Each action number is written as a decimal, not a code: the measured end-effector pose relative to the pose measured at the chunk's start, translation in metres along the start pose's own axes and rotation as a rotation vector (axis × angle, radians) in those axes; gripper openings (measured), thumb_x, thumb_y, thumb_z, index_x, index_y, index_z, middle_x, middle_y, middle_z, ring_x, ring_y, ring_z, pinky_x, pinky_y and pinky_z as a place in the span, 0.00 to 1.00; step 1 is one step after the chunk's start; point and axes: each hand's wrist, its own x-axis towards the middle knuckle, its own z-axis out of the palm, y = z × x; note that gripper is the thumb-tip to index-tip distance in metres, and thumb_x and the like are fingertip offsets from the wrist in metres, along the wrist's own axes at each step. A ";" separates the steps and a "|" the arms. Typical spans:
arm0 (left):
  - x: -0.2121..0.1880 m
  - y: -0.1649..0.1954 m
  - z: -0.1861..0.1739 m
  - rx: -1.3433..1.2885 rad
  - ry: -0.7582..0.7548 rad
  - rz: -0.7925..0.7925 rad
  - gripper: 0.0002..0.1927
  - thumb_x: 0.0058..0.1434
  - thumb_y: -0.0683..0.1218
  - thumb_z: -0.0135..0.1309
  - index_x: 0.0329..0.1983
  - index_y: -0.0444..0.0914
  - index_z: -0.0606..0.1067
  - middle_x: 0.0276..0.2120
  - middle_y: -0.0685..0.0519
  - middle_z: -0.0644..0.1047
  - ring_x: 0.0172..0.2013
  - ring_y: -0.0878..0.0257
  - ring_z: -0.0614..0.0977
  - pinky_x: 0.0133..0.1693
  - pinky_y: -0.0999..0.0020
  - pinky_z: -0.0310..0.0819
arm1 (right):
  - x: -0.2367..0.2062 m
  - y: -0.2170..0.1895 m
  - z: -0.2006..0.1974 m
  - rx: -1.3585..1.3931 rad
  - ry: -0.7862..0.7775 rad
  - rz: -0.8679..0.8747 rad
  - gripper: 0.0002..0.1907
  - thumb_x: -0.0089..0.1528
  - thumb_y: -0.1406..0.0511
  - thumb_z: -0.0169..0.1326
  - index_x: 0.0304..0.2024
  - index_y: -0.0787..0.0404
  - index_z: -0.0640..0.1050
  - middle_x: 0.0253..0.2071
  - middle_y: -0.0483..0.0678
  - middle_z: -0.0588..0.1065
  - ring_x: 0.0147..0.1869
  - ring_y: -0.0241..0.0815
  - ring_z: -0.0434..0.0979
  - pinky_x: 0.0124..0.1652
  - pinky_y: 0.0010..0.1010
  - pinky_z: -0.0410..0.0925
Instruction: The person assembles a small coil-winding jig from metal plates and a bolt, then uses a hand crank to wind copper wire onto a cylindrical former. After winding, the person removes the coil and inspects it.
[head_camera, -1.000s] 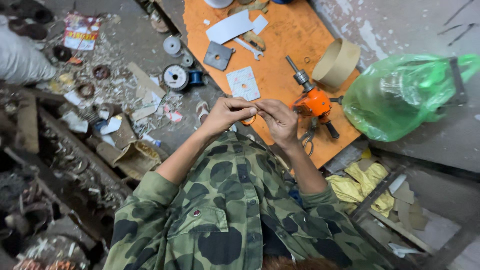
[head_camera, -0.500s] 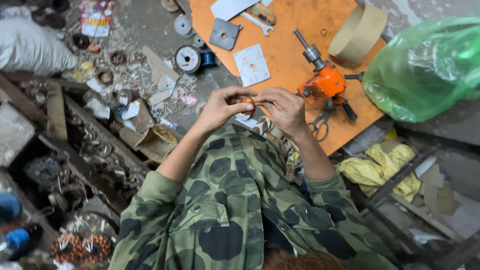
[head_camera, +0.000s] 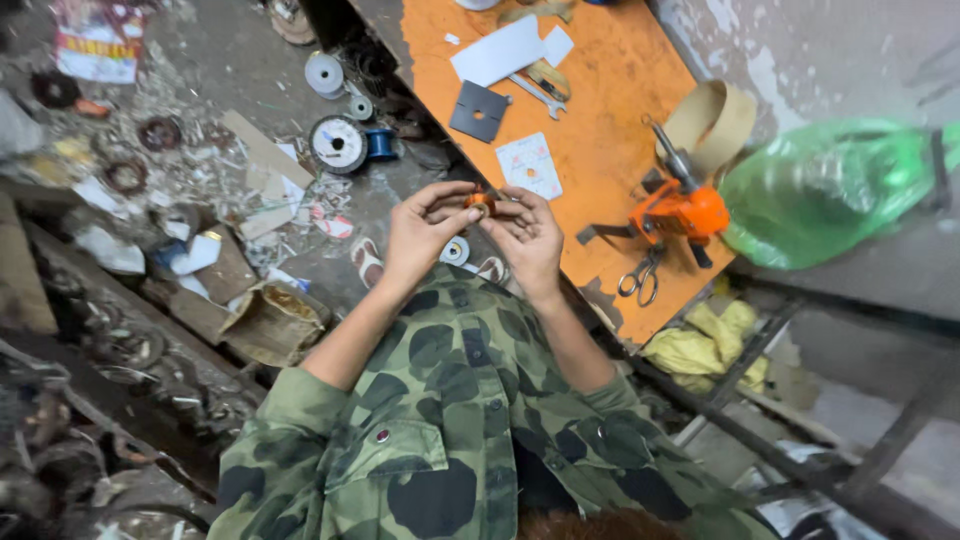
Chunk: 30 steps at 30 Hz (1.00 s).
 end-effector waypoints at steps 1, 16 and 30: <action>-0.002 0.005 -0.012 0.052 -0.005 0.048 0.22 0.60 0.39 0.64 0.58 0.31 0.76 0.47 0.49 0.83 0.46 0.65 0.85 0.48 0.72 0.80 | 0.001 0.001 0.009 -0.042 -0.001 -0.004 0.27 0.61 0.79 0.61 0.61 0.67 0.68 0.54 0.54 0.76 0.57 0.40 0.78 0.55 0.30 0.74; -0.028 0.012 -0.157 -0.365 -0.003 -0.070 0.18 0.62 0.38 0.62 0.54 0.27 0.77 0.46 0.45 0.83 0.43 0.64 0.85 0.46 0.69 0.82 | 0.013 0.001 0.154 -0.111 -0.116 0.116 0.23 0.63 0.81 0.58 0.59 0.69 0.70 0.53 0.53 0.75 0.57 0.42 0.78 0.56 0.32 0.75; -0.046 0.077 -0.189 -0.011 0.129 0.245 0.13 0.61 0.37 0.63 0.49 0.31 0.80 0.48 0.50 0.80 0.47 0.65 0.84 0.50 0.68 0.84 | 0.029 -0.012 0.213 -0.261 -0.261 -0.184 0.16 0.63 0.82 0.58 0.49 0.66 0.70 0.56 0.54 0.72 0.57 0.39 0.78 0.56 0.29 0.75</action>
